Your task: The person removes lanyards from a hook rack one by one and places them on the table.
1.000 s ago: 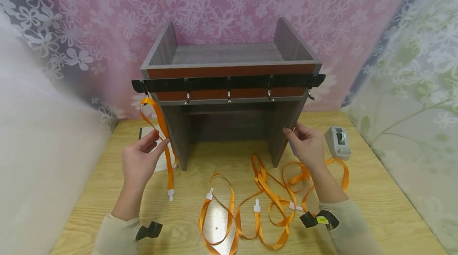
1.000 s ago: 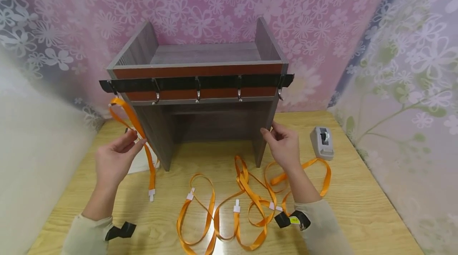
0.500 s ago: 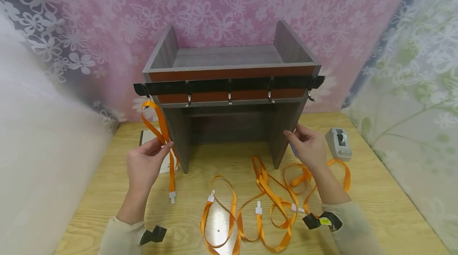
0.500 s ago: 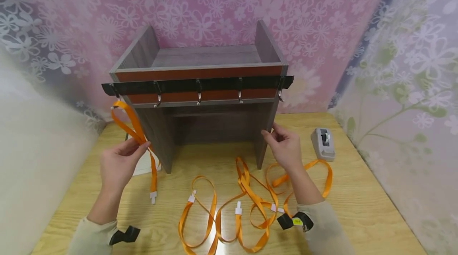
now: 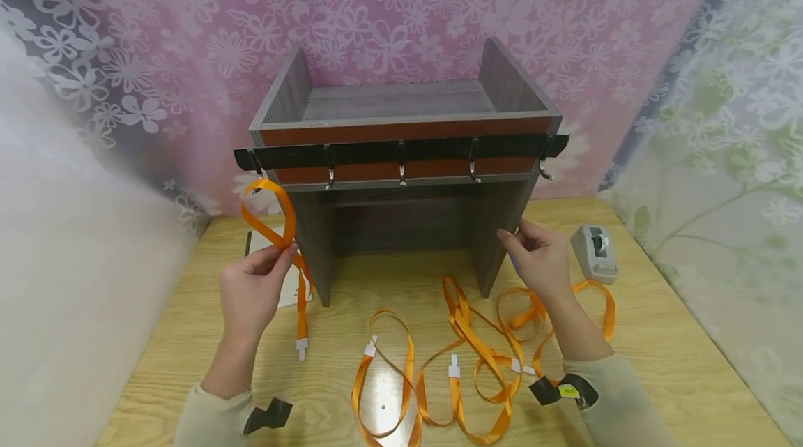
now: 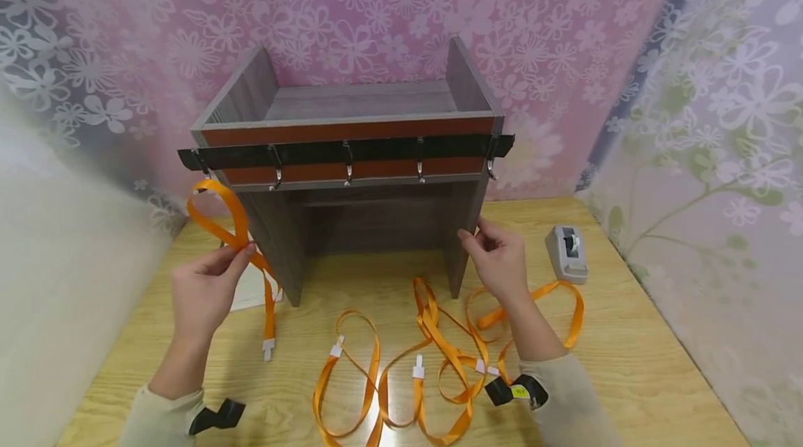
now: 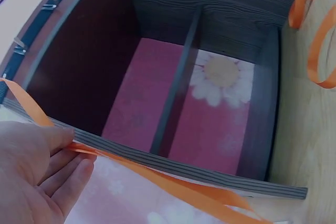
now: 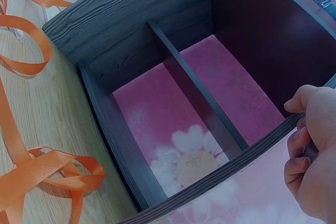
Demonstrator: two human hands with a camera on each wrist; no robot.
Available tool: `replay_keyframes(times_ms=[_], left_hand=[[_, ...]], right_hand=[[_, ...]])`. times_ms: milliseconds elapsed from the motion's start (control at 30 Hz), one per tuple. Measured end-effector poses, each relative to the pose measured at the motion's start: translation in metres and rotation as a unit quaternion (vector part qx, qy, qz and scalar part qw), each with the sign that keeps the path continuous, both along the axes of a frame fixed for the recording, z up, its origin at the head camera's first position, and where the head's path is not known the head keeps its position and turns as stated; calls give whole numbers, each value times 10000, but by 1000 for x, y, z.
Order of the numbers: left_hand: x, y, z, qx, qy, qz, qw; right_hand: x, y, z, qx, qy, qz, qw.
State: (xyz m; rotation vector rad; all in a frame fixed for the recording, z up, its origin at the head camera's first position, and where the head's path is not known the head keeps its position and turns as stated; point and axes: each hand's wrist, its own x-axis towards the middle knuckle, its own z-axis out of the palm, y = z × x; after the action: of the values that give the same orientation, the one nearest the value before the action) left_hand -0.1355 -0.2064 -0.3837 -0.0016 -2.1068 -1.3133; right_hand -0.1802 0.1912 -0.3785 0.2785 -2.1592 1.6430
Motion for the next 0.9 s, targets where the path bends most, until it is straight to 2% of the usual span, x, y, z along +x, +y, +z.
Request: replay_keyframes(times_ms=[133, 300, 433, 600, 700, 900], left_hand=[[7, -1, 8, -19, 35, -18, 10000], [17, -2, 25, 37, 72, -10, 10000], [29, -1, 43, 104, -22, 27, 9999], [47, 2, 61, 140, 106, -138, 9998], [57, 3, 69, 87, 162, -245, 9995], [74, 2, 80, -24, 283, -232, 9993]], right_hand=[[1, -1, -1, 33, 20, -45, 10000], [1, -2, 0, 120, 144, -141, 9997], [1, -3, 0, 152, 216, -134, 9996], [2, -3, 1, 107, 76, -101, 9999], [2, -2, 0, 95, 67, -82, 9999], [1, -2, 0, 109, 175, -63, 9998]])
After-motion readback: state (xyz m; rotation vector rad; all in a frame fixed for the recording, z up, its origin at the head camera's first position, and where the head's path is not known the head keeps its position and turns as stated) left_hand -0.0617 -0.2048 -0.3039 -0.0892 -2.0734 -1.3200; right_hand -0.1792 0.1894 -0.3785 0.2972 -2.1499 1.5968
